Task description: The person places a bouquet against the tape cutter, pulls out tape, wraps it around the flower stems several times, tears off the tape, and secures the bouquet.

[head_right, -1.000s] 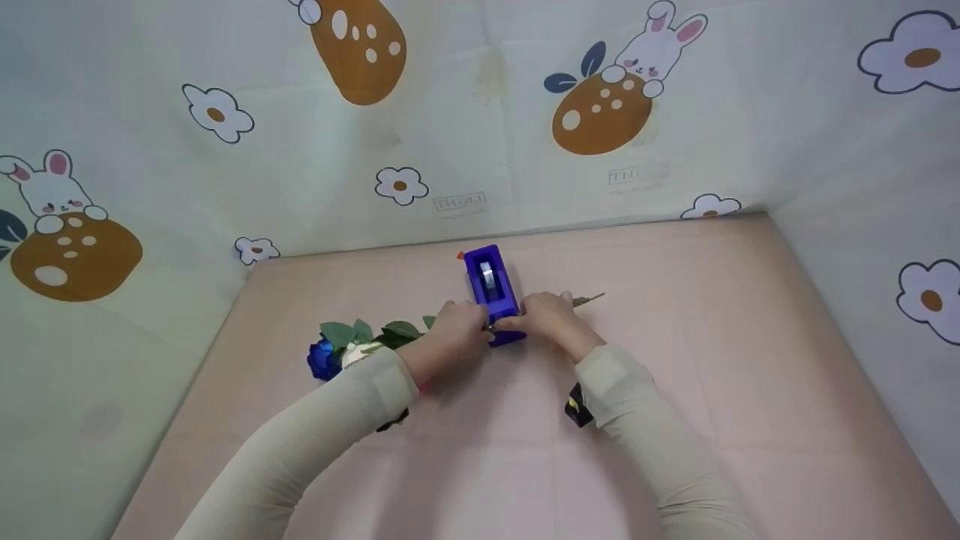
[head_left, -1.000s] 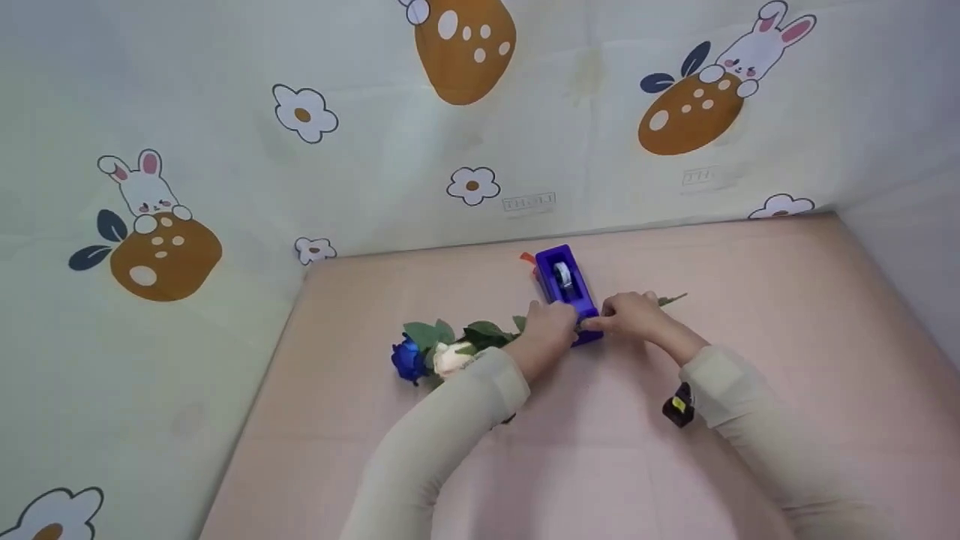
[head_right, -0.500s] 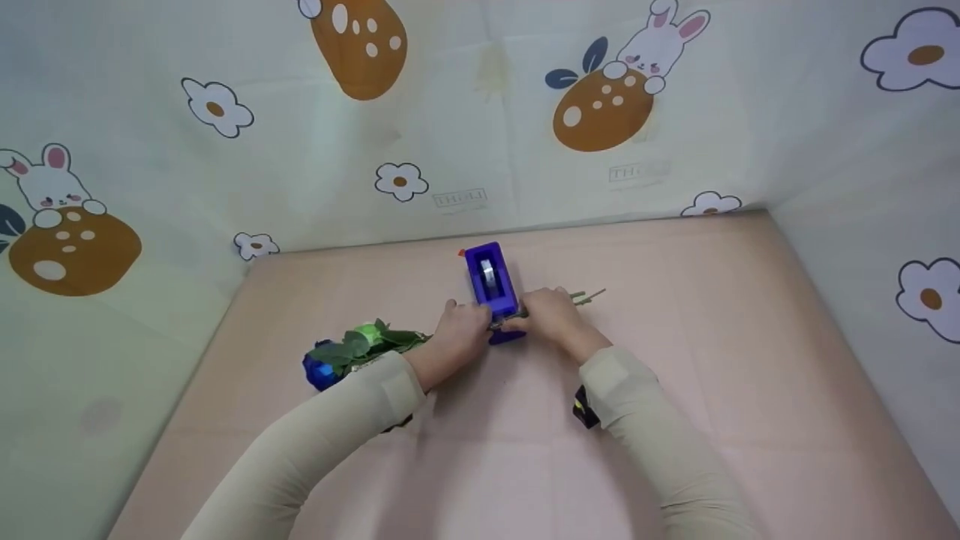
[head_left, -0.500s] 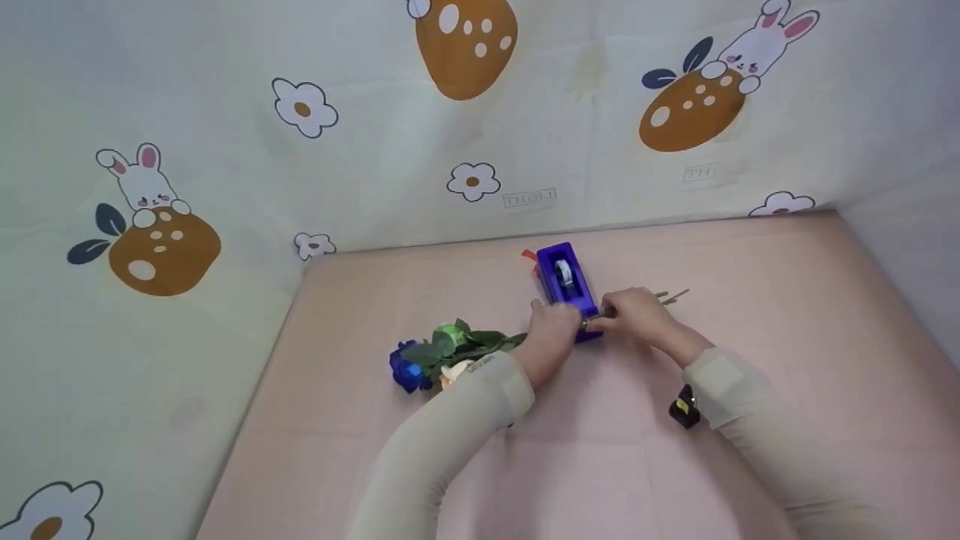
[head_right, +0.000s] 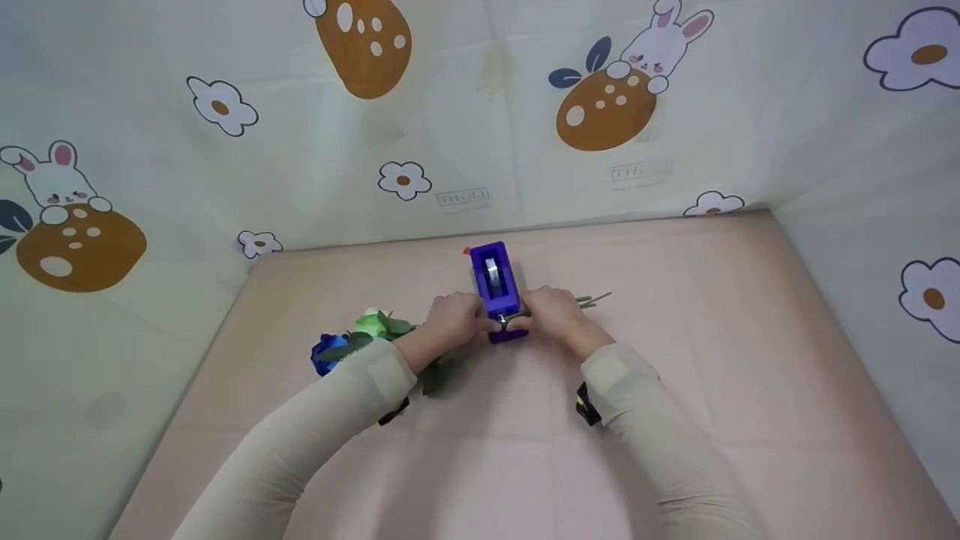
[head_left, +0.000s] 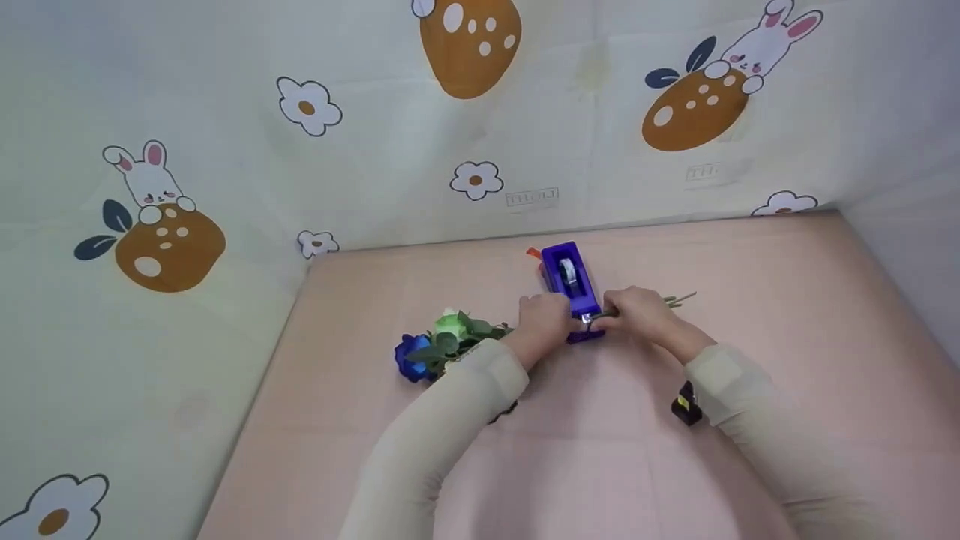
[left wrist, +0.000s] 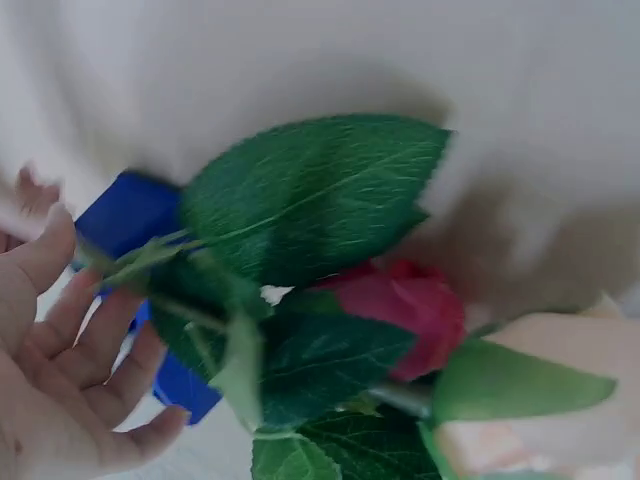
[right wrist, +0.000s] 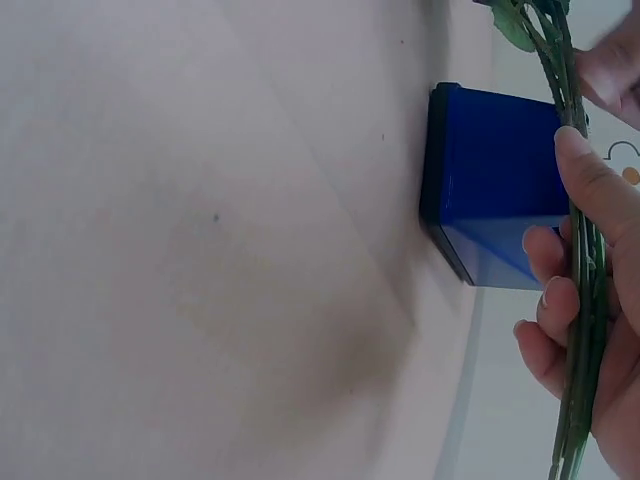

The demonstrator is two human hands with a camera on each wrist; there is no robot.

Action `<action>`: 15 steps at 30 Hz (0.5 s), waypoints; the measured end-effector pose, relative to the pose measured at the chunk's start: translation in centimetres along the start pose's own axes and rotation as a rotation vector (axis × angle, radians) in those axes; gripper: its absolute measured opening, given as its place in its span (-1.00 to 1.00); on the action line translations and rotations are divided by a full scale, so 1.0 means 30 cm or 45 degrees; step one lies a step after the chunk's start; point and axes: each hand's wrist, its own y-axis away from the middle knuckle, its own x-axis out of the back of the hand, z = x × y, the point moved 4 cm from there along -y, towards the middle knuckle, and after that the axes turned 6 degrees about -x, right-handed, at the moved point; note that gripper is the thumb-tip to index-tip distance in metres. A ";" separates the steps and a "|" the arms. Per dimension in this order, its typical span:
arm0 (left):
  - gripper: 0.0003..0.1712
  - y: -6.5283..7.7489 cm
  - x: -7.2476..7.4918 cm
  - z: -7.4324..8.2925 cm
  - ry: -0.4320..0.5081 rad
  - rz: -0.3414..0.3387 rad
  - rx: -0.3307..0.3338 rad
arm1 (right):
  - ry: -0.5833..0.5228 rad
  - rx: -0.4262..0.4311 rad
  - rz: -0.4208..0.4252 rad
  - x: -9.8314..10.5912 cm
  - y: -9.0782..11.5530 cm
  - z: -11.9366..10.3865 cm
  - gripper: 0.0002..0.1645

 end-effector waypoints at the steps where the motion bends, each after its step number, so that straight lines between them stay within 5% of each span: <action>1: -0.52 -0.004 0.007 -0.007 0.063 0.004 0.051 | -0.007 -0.004 -0.002 -0.001 0.001 0.002 -0.57; 5: -0.53 -0.017 0.019 -0.023 0.243 0.039 0.218 | -0.039 -0.017 -0.028 -0.007 -0.001 0.001 -0.59; 15: -0.37 -0.052 0.017 -0.017 0.302 -0.013 0.431 | -0.050 -0.020 -0.036 -0.009 0.008 -0.003 -0.61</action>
